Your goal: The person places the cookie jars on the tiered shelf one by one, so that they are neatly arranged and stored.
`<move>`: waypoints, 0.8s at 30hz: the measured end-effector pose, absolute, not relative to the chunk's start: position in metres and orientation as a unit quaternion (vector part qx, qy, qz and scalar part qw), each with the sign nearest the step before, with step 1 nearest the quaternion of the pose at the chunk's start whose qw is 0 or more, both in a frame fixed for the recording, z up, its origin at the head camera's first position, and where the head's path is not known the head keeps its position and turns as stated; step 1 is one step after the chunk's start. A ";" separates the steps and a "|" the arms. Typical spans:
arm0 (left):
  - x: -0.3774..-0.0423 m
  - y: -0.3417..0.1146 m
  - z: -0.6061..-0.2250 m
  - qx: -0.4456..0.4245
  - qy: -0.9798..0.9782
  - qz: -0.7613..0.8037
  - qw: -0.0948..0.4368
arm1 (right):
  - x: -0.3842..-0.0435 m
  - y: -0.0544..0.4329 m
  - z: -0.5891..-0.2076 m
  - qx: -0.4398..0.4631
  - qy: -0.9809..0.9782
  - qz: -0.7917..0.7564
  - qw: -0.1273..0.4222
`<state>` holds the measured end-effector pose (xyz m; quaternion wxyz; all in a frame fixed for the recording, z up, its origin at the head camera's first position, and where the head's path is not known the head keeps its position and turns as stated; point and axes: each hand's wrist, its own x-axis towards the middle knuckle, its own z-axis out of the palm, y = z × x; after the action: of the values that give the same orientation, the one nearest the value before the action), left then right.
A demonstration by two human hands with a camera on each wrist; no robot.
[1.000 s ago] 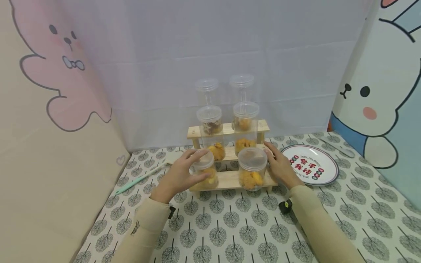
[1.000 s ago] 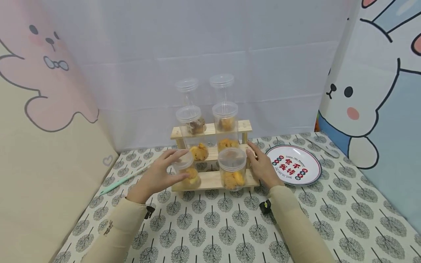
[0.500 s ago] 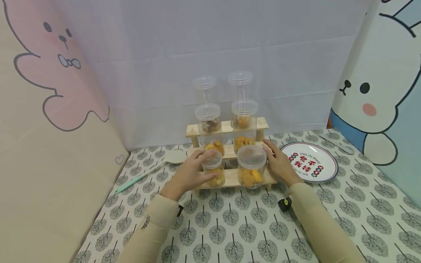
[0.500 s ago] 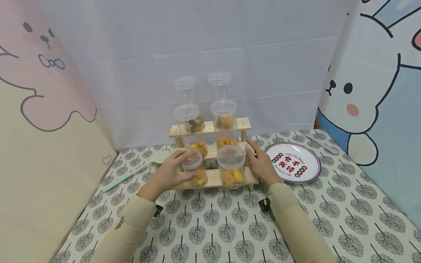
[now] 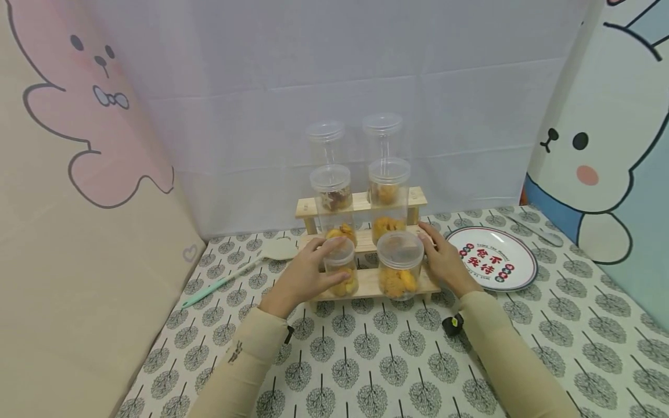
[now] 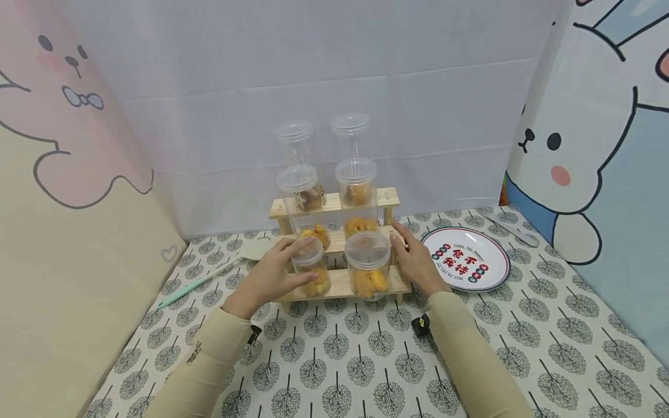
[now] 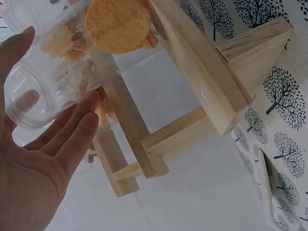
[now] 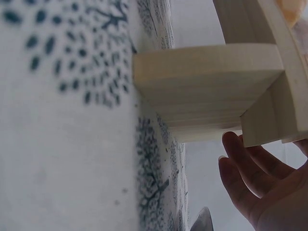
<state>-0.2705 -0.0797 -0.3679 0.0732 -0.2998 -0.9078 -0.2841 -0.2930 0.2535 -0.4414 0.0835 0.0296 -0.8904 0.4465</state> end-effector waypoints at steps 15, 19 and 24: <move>-0.269 -0.080 -0.371 -0.298 -0.912 -0.273 0.075 | -0.294 0.253 -0.443 0.033 -0.888 0.451 0.078; -0.268 -0.082 -0.373 -0.297 -0.914 -0.268 0.070 | -0.292 0.254 -0.442 0.031 -0.887 0.454 0.074; -0.269 -0.088 -0.375 -0.305 -0.908 -0.274 0.087 | -0.291 0.258 -0.442 0.029 -0.888 0.454 0.075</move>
<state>-0.2688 -0.0880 -0.3748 0.0869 -0.3048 -0.9081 -0.2735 -0.2907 0.2577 -0.4419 0.0745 0.0289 -0.8876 0.4536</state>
